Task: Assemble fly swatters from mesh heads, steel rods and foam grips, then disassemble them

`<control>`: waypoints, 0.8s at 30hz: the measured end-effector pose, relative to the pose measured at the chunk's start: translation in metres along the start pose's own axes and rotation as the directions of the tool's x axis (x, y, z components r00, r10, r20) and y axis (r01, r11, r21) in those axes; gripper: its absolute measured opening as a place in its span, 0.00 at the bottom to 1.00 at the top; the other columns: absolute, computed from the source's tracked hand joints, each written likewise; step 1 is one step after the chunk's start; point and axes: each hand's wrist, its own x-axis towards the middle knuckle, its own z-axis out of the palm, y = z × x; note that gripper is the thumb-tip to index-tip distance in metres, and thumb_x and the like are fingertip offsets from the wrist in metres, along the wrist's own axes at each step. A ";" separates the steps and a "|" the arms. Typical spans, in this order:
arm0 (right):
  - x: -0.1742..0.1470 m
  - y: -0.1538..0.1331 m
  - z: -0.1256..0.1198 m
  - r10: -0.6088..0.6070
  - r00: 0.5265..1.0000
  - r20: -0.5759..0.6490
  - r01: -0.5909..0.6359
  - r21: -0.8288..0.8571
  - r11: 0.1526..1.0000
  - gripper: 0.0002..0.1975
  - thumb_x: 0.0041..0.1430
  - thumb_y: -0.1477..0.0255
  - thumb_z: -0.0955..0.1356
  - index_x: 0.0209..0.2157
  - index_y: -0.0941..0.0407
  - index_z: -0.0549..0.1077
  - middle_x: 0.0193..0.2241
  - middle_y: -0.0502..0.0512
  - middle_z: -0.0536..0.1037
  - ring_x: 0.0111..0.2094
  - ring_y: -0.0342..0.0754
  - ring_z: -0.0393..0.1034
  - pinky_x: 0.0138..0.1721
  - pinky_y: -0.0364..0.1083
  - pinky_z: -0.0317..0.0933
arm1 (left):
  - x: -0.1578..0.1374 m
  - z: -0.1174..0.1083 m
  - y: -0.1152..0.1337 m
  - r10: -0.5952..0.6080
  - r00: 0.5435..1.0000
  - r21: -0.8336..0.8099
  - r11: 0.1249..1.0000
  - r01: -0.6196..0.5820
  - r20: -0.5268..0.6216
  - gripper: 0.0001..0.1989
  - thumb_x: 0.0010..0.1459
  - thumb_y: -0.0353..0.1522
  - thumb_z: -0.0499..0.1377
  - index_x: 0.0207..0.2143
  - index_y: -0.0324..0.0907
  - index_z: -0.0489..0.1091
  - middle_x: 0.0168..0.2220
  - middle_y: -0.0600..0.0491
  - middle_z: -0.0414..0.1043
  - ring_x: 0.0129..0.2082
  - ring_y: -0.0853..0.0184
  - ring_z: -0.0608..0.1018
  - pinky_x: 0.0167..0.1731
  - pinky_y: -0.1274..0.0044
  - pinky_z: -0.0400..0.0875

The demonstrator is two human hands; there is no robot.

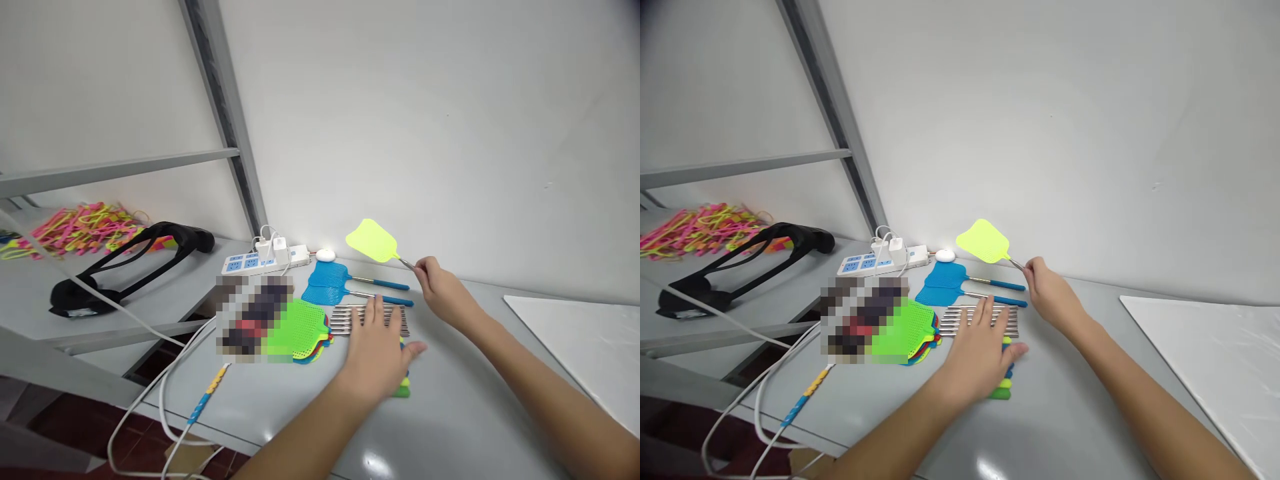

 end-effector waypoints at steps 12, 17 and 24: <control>-0.068 0.042 -0.009 0.220 0.911 0.350 -0.390 0.554 0.736 0.17 0.62 0.52 0.59 0.34 0.52 0.62 0.22 0.43 0.57 0.18 0.40 0.51 0.20 0.43 0.57 | 0.002 0.008 -0.014 0.033 0.995 -0.002 0.999 -0.033 0.098 0.38 0.64 0.55 0.34 0.66 0.42 0.53 0.69 0.43 0.44 0.69 0.55 0.45 0.64 0.53 0.37; -0.069 0.039 -0.002 0.262 0.917 0.301 -0.397 0.613 0.683 0.15 0.63 0.54 0.58 0.35 0.52 0.62 0.20 0.43 0.63 0.17 0.41 0.55 0.21 0.45 0.63 | -0.002 0.007 -0.013 0.053 0.993 -0.005 0.999 -0.053 0.102 0.37 0.65 0.54 0.35 0.66 0.44 0.53 0.69 0.46 0.44 0.69 0.57 0.45 0.65 0.54 0.36; -0.078 0.034 -0.018 0.332 0.927 0.174 -0.374 0.465 0.802 0.16 0.63 0.57 0.60 0.45 0.51 0.67 0.20 0.46 0.68 0.18 0.44 0.61 0.20 0.44 0.58 | -0.002 0.006 -0.013 0.060 0.993 0.006 0.998 -0.061 0.098 0.35 0.66 0.52 0.36 0.66 0.43 0.53 0.69 0.46 0.45 0.69 0.57 0.46 0.65 0.55 0.37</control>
